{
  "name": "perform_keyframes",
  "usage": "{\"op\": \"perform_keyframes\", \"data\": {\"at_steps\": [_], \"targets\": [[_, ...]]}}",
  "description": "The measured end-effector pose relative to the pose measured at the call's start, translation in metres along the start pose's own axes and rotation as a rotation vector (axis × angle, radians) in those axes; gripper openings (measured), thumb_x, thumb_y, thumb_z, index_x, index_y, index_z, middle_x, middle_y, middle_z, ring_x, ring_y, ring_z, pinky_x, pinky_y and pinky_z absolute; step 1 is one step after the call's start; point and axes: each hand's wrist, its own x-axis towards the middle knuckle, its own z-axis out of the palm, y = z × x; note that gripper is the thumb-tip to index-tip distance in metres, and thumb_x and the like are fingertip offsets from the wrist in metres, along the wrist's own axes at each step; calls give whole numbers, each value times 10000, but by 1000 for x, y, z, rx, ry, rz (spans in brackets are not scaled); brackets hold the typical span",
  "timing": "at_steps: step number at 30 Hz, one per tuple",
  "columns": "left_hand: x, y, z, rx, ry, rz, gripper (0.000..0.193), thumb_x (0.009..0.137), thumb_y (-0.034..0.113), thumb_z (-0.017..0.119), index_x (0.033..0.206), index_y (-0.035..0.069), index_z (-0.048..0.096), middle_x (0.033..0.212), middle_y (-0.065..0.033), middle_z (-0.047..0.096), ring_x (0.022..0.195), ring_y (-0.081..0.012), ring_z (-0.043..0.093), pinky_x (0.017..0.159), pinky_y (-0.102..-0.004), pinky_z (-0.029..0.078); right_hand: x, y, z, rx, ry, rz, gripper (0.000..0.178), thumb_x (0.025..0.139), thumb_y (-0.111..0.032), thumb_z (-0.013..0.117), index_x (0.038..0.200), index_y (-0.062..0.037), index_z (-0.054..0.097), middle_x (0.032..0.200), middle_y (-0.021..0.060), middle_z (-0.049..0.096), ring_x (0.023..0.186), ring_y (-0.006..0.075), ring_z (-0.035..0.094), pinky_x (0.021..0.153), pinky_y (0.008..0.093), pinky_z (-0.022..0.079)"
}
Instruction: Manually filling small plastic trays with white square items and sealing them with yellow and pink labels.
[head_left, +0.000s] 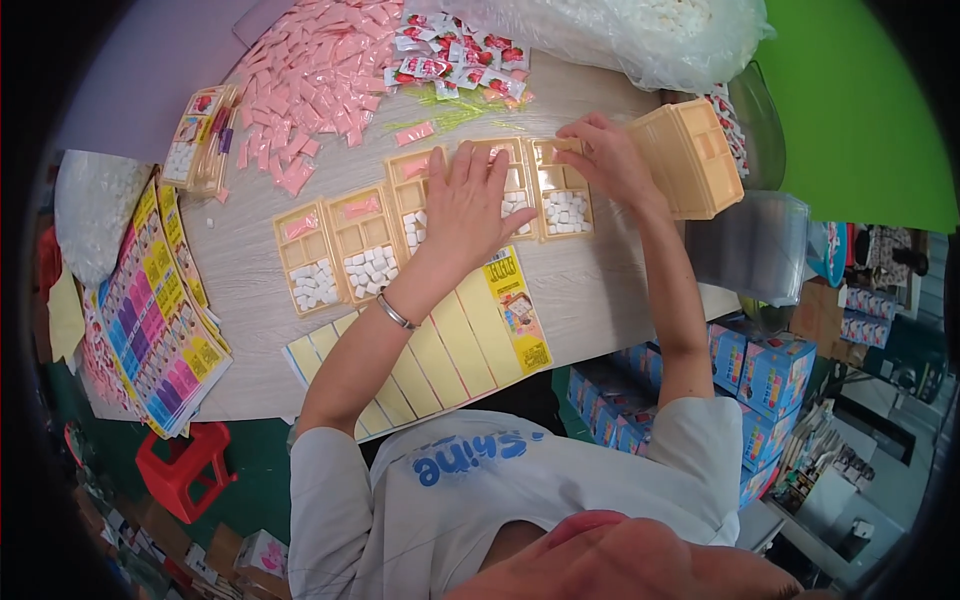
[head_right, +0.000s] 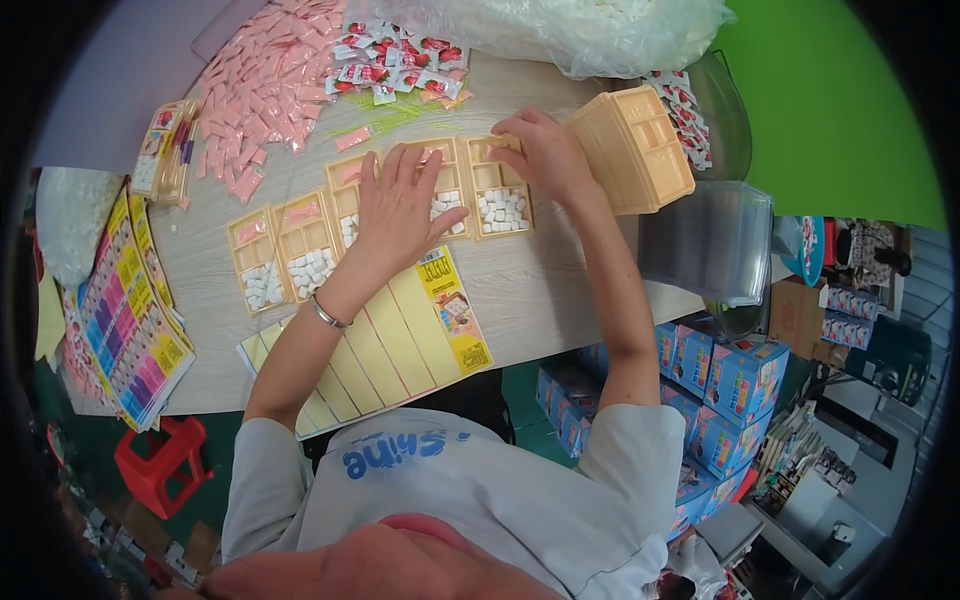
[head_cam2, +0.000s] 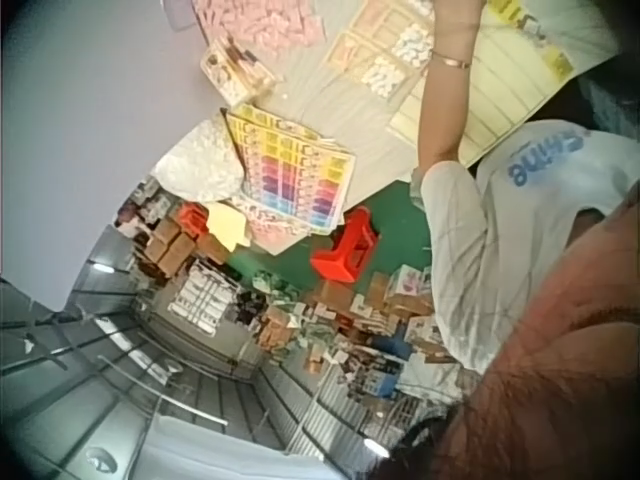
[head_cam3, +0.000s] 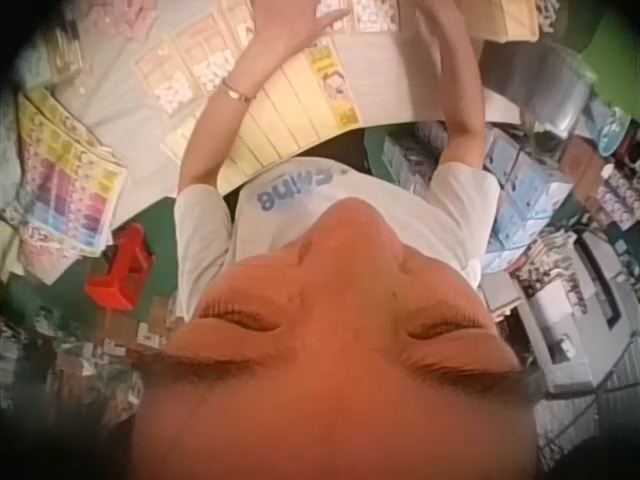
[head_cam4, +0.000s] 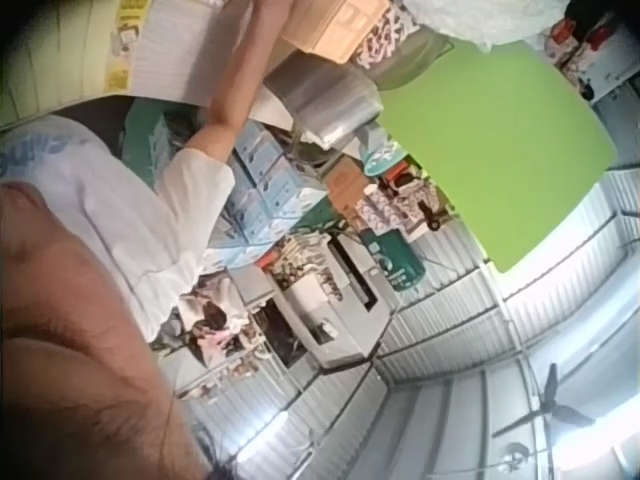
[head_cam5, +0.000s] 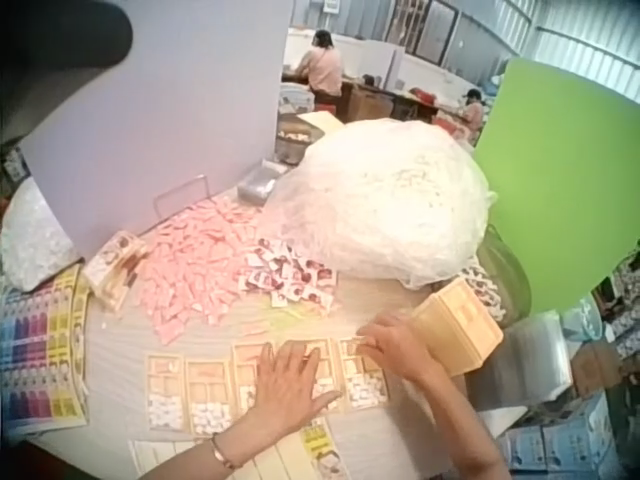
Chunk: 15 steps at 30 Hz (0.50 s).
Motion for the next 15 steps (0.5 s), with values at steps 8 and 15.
{"op": "perform_keyframes", "data": {"at_steps": [8,15], "targets": [[4,13,-2,-77,-65,73,844,876,640,611,1426,13,482,1510,-146,447,1426,-321,363,1179,-611,203,2,-6,-9,96,76,57,180,855,-248,778,970,-110,767,878,90,674,840,270,665,732,387,526],[108,-93,-14,34,212,-66,284,893,322,704,1134,175,731,1107,-19,687,1094,-227,612,1006,-478,381,93,-8,26,-181,152,52,200,853,-249,775,972,-90,754,900,95,686,873,288,665,780,407,521]]}}
